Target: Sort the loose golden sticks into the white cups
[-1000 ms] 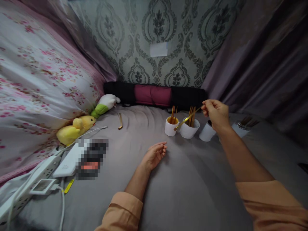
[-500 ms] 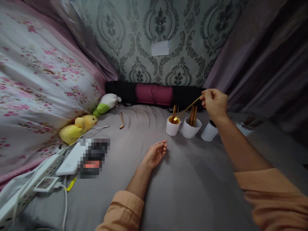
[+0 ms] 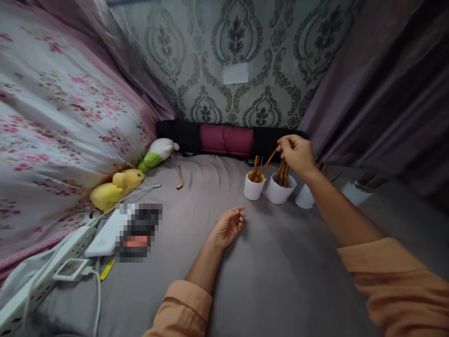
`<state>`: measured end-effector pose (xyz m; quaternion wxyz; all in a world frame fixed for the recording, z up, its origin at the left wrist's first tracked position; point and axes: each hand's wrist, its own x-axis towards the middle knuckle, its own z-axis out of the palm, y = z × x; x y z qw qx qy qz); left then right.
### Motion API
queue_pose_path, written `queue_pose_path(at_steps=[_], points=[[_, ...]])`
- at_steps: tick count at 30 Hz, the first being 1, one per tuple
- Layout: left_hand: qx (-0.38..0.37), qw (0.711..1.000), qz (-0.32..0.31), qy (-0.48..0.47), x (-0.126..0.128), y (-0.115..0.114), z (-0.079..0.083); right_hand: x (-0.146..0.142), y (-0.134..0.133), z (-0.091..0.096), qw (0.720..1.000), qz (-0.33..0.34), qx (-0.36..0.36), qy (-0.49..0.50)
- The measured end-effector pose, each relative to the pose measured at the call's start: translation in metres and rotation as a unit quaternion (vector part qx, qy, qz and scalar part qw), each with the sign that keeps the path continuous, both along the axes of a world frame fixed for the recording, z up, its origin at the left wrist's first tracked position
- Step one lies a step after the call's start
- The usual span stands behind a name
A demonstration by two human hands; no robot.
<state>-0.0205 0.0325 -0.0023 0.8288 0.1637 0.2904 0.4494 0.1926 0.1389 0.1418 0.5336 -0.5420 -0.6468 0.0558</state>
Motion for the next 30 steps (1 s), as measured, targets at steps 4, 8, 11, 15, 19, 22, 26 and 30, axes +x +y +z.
queue_pose_path(at_steps=[4,8,11,15,19,22,26,30], points=[[0.002,1.000,0.001,-0.004,0.000,0.000,-0.001,-0.008,0.004,-0.003,0.999,0.029,-0.011,-0.016],[-0.002,1.000,0.002,-0.006,0.000,0.000,-0.001,-0.016,0.005,-0.003,0.997,0.057,-0.040,-0.036],[-0.002,1.000,0.001,-0.008,0.000,0.000,-0.002,-0.021,0.006,-0.002,0.994,0.071,-0.067,-0.054],[0.002,1.000,0.002,-0.007,0.000,0.001,-0.002,-0.028,0.012,-0.004,0.989,0.097,-0.085,-0.077],[-0.001,1.000,0.003,-0.002,0.000,0.001,-0.002,-0.034,0.020,-0.008,0.983,0.111,-0.098,-0.105],[-0.002,1.000,0.003,-0.003,0.000,0.001,-0.003,-0.039,0.024,-0.011,0.979,0.116,-0.112,-0.126],[-0.003,1.000,0.004,-0.007,0.000,0.001,-0.002,-0.043,0.027,-0.014,0.972,0.116,-0.131,-0.155],[-0.003,1.000,0.006,-0.004,0.000,0.001,-0.001,-0.045,0.028,-0.017,0.965,0.109,-0.157,-0.177]])
